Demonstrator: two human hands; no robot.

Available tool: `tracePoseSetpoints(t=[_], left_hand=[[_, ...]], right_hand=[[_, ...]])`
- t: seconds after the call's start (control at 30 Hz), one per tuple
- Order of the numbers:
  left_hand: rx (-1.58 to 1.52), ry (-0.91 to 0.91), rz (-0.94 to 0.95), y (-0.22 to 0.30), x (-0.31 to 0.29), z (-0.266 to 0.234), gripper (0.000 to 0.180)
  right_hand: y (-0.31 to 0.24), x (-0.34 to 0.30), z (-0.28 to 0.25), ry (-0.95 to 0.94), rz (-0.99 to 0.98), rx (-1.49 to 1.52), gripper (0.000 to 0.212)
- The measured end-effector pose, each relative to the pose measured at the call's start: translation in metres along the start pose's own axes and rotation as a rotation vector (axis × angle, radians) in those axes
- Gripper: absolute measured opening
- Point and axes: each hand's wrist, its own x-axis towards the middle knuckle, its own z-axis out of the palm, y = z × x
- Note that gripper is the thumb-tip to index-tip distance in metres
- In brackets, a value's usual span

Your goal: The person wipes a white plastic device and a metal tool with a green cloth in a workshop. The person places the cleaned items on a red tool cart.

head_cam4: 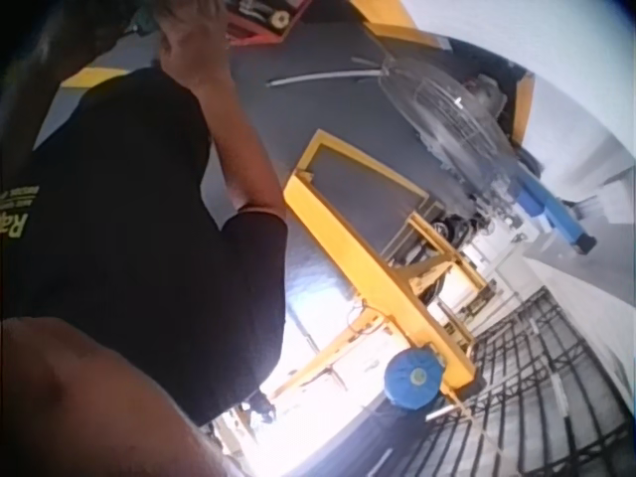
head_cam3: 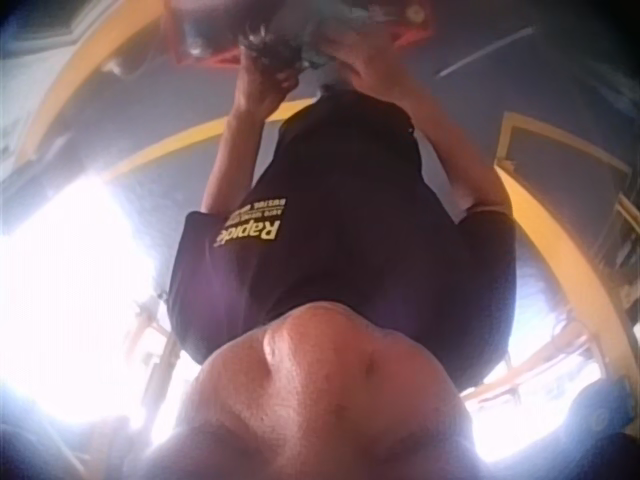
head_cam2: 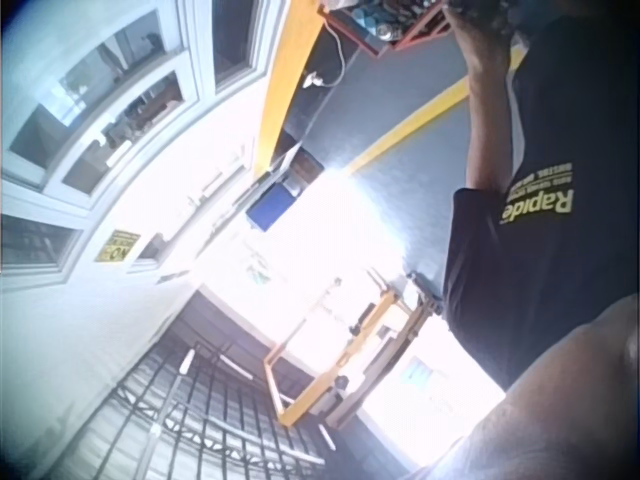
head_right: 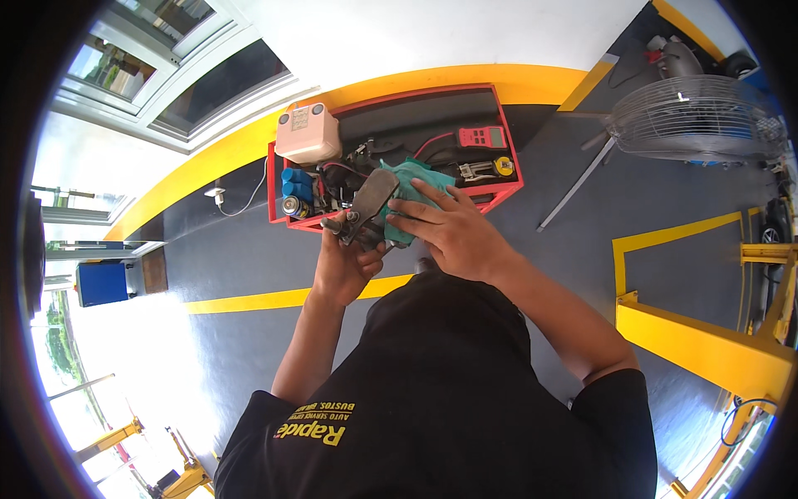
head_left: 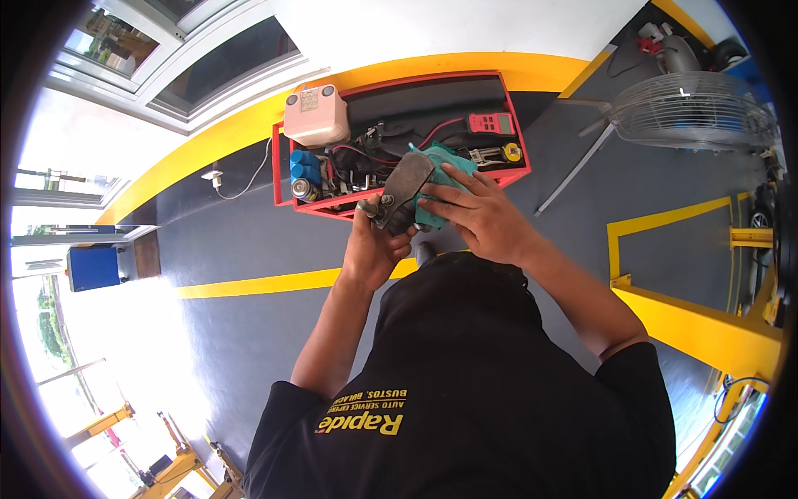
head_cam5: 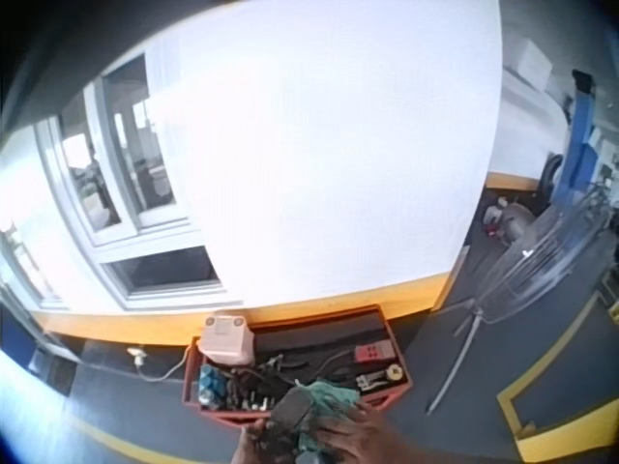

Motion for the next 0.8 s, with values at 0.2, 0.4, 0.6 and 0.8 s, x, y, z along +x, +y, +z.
tracePoseSetpoints(t=[0.2,0.4,0.6,0.8], left_hand=[[0.05,-0.167,-0.072,0.001,0.004,-0.021,0.055],[0.088,-0.086,0.021,0.0,-0.003,-0.019,0.051],[0.287,0.008,0.337,-0.001,-0.009,-0.022,0.046],[0.547,0.016,0.579,-0.01,-0.009,-0.005,0.046]], right_hand=[[-0.013,0.011,0.0,-0.035,-0.09,0.043,0.054],[0.029,0.011,-0.002,0.107,0.017,0.12,0.044],[0.015,0.027,-0.027,0.522,0.591,1.591,0.041],[-0.04,0.032,0.001,0.359,0.594,2.284,0.036]])
